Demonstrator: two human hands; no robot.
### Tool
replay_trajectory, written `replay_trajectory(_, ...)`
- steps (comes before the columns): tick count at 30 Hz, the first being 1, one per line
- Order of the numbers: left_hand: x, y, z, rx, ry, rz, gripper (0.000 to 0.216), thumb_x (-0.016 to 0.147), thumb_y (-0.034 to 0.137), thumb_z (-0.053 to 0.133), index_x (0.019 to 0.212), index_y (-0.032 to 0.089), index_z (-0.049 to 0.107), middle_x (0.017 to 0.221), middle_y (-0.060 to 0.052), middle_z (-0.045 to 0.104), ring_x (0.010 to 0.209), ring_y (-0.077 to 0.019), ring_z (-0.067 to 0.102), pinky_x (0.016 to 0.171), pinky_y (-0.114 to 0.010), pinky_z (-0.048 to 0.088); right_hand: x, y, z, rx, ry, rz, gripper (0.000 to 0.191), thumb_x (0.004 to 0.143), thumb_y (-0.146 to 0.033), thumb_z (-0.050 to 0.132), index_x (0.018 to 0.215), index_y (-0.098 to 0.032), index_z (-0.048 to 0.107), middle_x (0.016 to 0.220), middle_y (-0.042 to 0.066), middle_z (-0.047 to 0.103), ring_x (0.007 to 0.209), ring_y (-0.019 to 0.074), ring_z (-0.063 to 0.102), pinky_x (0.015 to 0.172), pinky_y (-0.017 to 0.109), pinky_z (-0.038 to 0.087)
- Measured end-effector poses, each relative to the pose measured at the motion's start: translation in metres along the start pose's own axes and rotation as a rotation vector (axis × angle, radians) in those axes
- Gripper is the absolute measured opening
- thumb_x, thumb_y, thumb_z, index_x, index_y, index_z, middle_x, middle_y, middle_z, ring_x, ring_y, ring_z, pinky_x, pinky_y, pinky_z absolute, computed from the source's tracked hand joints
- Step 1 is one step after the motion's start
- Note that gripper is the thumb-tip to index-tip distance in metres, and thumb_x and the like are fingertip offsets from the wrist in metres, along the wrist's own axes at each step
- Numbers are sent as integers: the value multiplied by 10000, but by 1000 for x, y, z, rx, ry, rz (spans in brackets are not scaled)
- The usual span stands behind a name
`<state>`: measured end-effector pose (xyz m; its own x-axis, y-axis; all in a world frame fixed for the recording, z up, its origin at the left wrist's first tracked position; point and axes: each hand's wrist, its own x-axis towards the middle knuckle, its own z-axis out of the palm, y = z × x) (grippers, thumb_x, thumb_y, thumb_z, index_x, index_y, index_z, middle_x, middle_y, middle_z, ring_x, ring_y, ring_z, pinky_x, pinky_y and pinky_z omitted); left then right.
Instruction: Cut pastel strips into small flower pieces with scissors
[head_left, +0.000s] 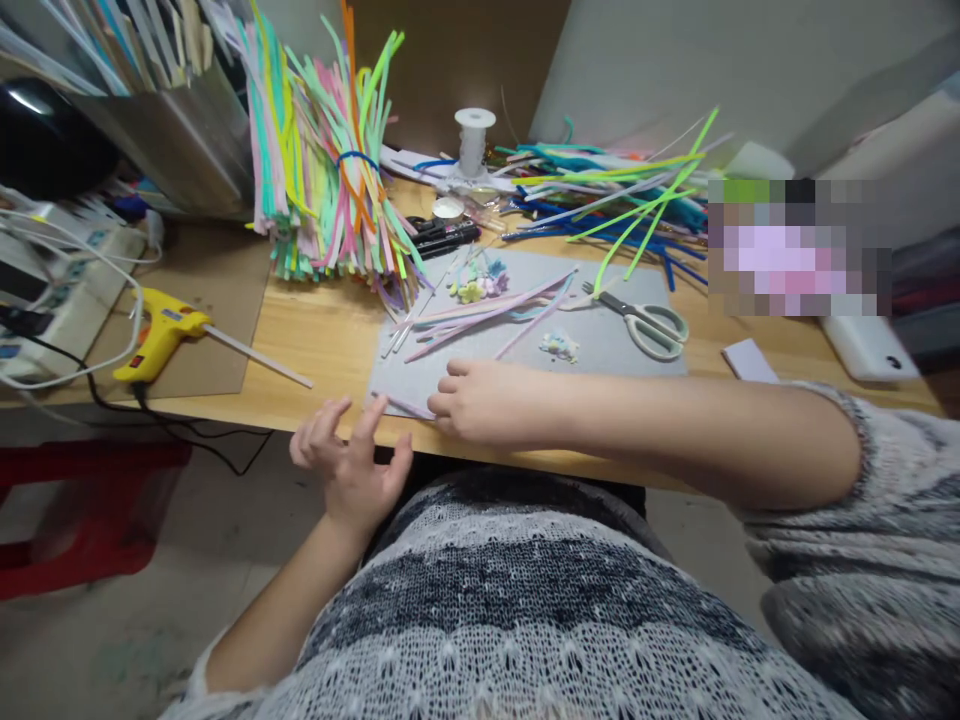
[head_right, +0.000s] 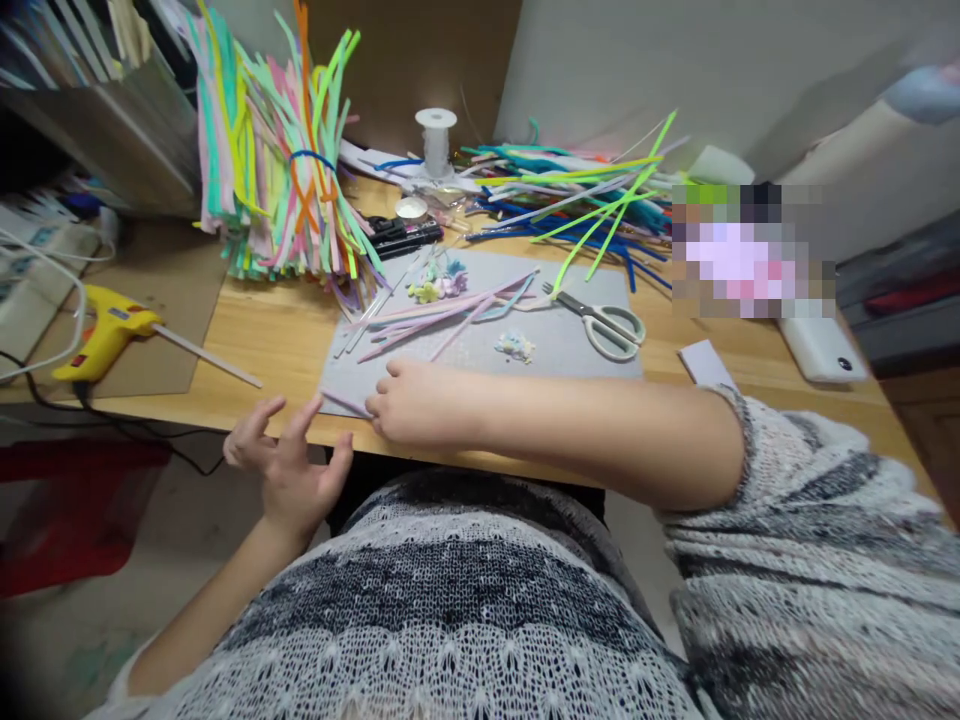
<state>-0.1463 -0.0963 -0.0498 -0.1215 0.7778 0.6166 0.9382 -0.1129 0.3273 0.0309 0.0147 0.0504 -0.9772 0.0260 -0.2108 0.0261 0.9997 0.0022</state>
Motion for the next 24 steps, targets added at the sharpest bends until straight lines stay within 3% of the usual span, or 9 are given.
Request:
replay_trajectory(3,31,22,-19,-245,-10,300,353,727,299,700,1066,275,605,1099,-67,582,1074,-264,504,1007,-439,236,-27,2,-15,366,236,-12,152,923,-170,461,900,-131,606,890,67,601,818,162,512,761,333,380)
replay_trajectory(6,63,47,-29,-657,-284,432,202,820,181,578,1014,238,581,974,-52,629,923,-193,563,865,-358,380,-54,0,-20,869,434,-24,120,924,-176,458,881,-131,561,887,62,562,839,133,497,765,292,413)
replay_trajectory(9,84,72,-30,-992,-538,332,139,867,132,498,951,212,574,837,-39,618,775,-145,557,702,-279,426,-73,-11,-13,1313,588,65,63,904,-183,493,864,-143,520,814,17,521,756,102,483,700,256,428)
replay_trajectory(12,91,95,-23,-1169,-707,88,70,879,182,517,859,192,583,720,-9,581,654,-111,511,621,-247,404,-86,-24,-3,1579,743,207,79,893,-223,520,850,-159,503,752,-18,497,672,81,477,638,230,428)
replay_trajectory(16,92,114,-5,-1453,-907,-332,130,851,291,576,790,176,564,650,18,532,585,-97,480,578,-238,385,-124,-17,15,1308,989,532,182,887,-318,514,1016,-190,528,920,40,579,863,147,573,777,311,470)
replay_trajectory(18,95,119,5,-1536,-896,-422,137,826,293,600,762,175,575,734,1,563,688,-113,520,659,-251,406,-156,2,34,904,1159,896,211,911,-339,443,1046,-211,541,959,58,587,924,181,572,856,363,452)
replay_trajectory(19,97,120,9,-1548,-863,-430,124,814,278,610,748,175,588,815,-11,584,785,-128,539,728,-262,410,-172,13,46,673,1140,1094,208,903,-336,444,1013,-209,566,974,74,590,953,202,565,884,384,438)
replay_trajectory(21,102,123,16,-1549,-800,-418,96,791,237,620,717,177,608,980,-25,604,991,-157,528,860,-282,383,-202,34,74,351,845,1340,211,840,-325,521,949,-174,621,984,125,604,1028,277,538,931,446,400)
replay_trajectory(24,110,130,22,-1610,-815,-409,88,788,222,613,710,182,617,990,-34,653,1048,-182,544,946,-332,351,-226,51,109,294,496,1383,325,804,-321,559,1053,-128,635,1043,166,616,1027,305,542,910,449,416)
